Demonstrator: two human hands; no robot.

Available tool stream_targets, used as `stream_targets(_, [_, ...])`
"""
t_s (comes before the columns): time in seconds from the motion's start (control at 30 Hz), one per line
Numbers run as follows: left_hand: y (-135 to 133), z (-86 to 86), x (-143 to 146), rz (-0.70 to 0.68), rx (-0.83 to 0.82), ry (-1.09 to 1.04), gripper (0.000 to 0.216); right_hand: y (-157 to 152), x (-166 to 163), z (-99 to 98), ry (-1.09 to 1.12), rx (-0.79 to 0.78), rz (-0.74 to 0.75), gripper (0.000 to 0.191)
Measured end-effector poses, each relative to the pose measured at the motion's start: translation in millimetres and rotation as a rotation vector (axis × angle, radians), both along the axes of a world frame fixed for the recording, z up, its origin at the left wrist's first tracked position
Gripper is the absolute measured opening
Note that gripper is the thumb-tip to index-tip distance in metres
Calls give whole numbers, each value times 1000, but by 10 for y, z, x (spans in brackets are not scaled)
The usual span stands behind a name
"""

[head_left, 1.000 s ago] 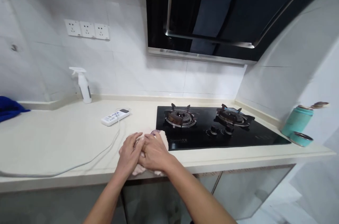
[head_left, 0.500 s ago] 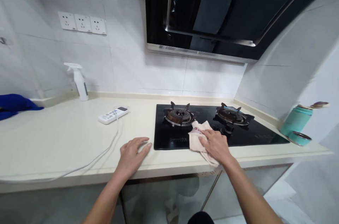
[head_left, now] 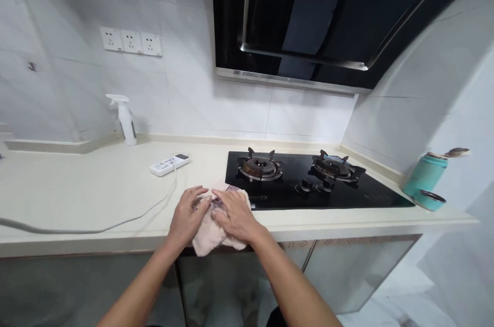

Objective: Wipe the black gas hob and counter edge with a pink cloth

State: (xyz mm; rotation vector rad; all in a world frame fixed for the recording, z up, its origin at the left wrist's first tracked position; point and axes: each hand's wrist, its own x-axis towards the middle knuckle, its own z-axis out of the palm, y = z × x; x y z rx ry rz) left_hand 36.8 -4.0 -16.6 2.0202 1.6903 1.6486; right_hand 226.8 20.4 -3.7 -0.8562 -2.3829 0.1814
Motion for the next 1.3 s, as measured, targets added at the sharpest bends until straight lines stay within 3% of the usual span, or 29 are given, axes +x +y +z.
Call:
stream_targets(0.13, [-176, 80, 21, -46, -10, 175, 32, 56, 364, -54, 17, -23, -11, 40])
stream_targets(0.23, [-313, 130, 255, -150, -92, 332, 30, 68, 768, -74, 36, -103, -122, 30])
stream_targets(0.33, [-354, 175, 557, -186, -133, 461, 33, 23, 1075, -68, 84, -155, -128, 26])
stream_targets(0.47, [-297, 199, 794, -108, -304, 558, 51, 35, 1376, -60, 128, -170, -91, 34])
stream_targets(0.6, [-304, 118, 874, -82, -422, 584, 63, 241, 1710, -175, 200, -47, -315, 44])
stream_targets(0.67, [-323, 91, 911, -100, -427, 601, 66, 359, 1832, -303, 119, 19, -431, 43])
stream_targets(0.77, [-239, 130, 938, -123, -490, 608, 71, 465, 1902, -501, -42, 29, -470, 47])
stream_targets(0.97, [472, 293, 621, -150, -694, 585, 89, 462, 1915, -579, -84, -26, -456, 48])
stream_targets(1.1, [890, 350, 163, 26, -724, 564, 85, 457, 1921, -536, -55, -41, -453, 48])
stream_targets(1.2, [994, 397, -134, 163, -718, 543, 84, 468, 1912, -524, -30, -52, -457, 47])
stream_targets(1.3, [917, 427, -238, 222, -697, 549, 83, 469, 1898, -518, -3, -62, -455, 48])
